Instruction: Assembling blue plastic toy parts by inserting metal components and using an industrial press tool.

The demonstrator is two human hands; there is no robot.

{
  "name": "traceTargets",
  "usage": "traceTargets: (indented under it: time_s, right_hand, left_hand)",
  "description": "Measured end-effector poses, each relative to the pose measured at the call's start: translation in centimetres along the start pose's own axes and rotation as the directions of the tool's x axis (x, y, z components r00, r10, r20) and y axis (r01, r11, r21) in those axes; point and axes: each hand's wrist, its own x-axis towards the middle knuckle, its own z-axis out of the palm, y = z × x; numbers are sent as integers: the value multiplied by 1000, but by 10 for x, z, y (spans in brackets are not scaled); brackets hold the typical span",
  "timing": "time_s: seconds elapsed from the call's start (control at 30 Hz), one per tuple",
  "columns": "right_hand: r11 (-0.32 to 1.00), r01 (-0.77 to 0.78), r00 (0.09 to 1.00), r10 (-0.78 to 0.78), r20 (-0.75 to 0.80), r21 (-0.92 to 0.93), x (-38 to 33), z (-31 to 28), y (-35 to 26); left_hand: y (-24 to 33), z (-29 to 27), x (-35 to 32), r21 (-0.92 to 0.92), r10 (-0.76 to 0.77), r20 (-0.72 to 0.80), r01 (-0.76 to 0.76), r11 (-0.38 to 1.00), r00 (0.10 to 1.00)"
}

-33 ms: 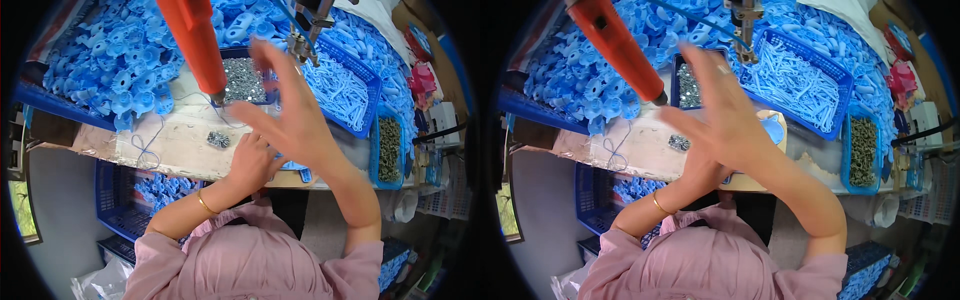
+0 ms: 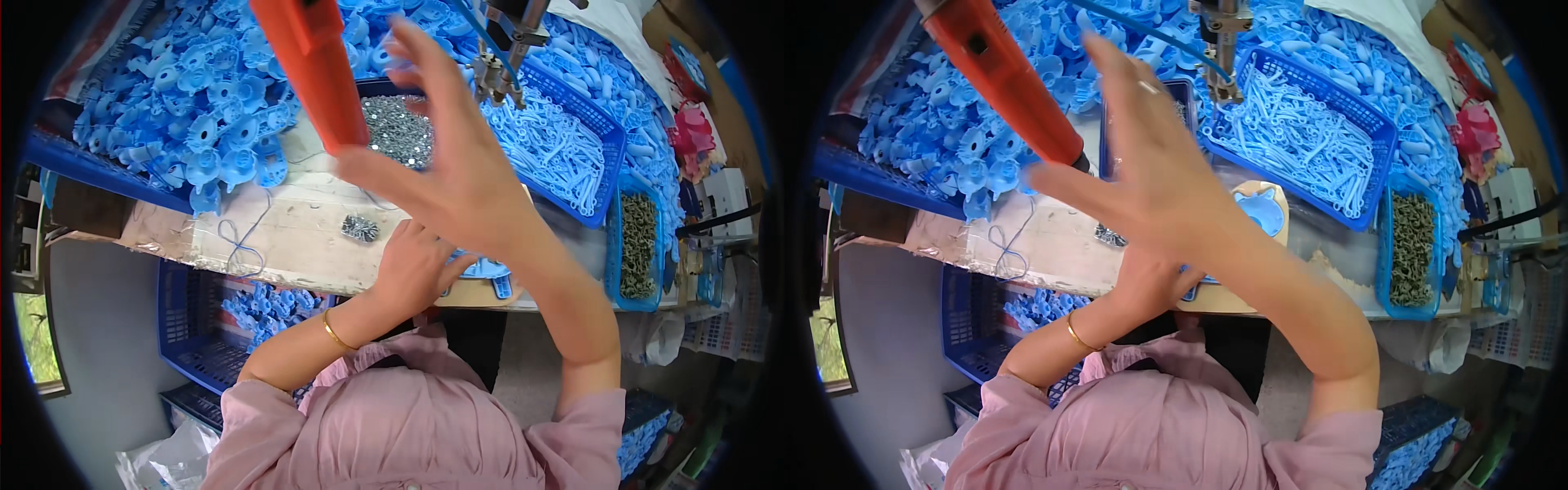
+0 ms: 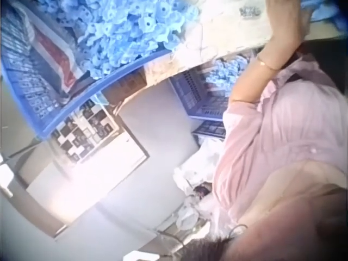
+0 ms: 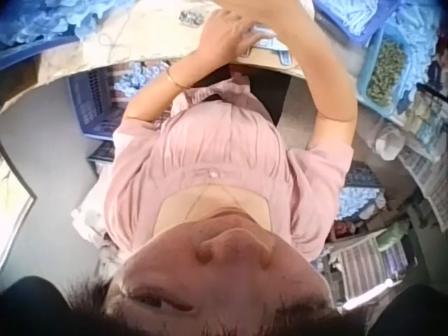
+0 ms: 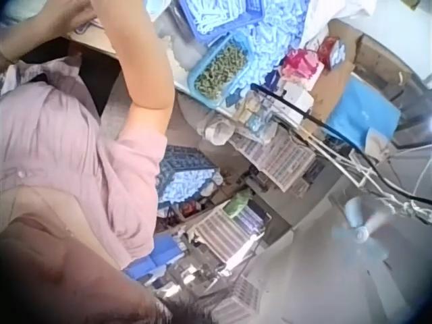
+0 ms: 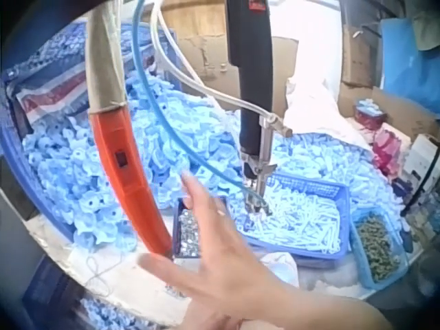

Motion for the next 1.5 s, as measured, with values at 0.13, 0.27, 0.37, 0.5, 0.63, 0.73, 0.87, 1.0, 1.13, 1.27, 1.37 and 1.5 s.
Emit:
traceTargets:
  time_s: [0.13, 0.27, 0.37, 0.5, 0.63, 0.73, 0.87, 1.0, 1.13, 1.27, 1.37, 1.5]
  right_hand:
    - [783, -454, 820, 181, 543, 425, 68, 16, -9]
    - [796, -579, 727, 404, 555, 178, 89, -6, -27]
    - [684, -729, 587, 620, 521, 6, 81, -3, -34]
    - [888, -362, 897, 249, 366, 284, 35, 7, 16]
    - [866, -424, 881, 328, 340, 263, 22, -3, 25]
    - [836, -472, 857, 361, 367, 279, 22, -14, 22]
    - [810, -478, 854, 339, 394, 339, 15, -15, 29]
    - [780, -504, 848, 366, 383, 371, 8, -15, 32]
    - [774, -543, 818, 402, 411, 325, 9, -19, 28]
    - [846, -470, 856, 367, 365, 252, 9, -18, 24]
    - [776, -465, 883, 373, 285, 426, 5, -18, 24]
    - [804, -455, 891, 408, 200, 384, -1, -21, 11]
  left_hand:
    - [-22, -33, 3, 43, 35, 82, -39, 998, 996]
    - [-80, -60, 5, 364, -180, 25, 159, 918, 983]
    - [-120, -62, 39, 426, -60, -3, 56, 903, 998]
    - [-178, -16, 69, 395, -137, 65, 101, 913, 988]
    - [-169, -16, 83, 444, -164, 198, 60, 894, 967]
    - [-161, -20, 81, 457, -137, 164, 48, 888, 977]
    - [-160, -21, 77, 404, -35, 93, -6, 915, 995]
    - [-146, -30, 74, 469, -35, 151, -40, 882, 988]
    - [-132, -42, 75, 451, -178, 233, 56, 891, 956]
    - [-131, -42, 68, 455, -72, 190, -23, 890, 979]
    - [-108, -37, 53, 278, 133, 119, -162, 947, 984]
    - [-76, -28, 31, 61, 289, 79, -294, 954, 954]
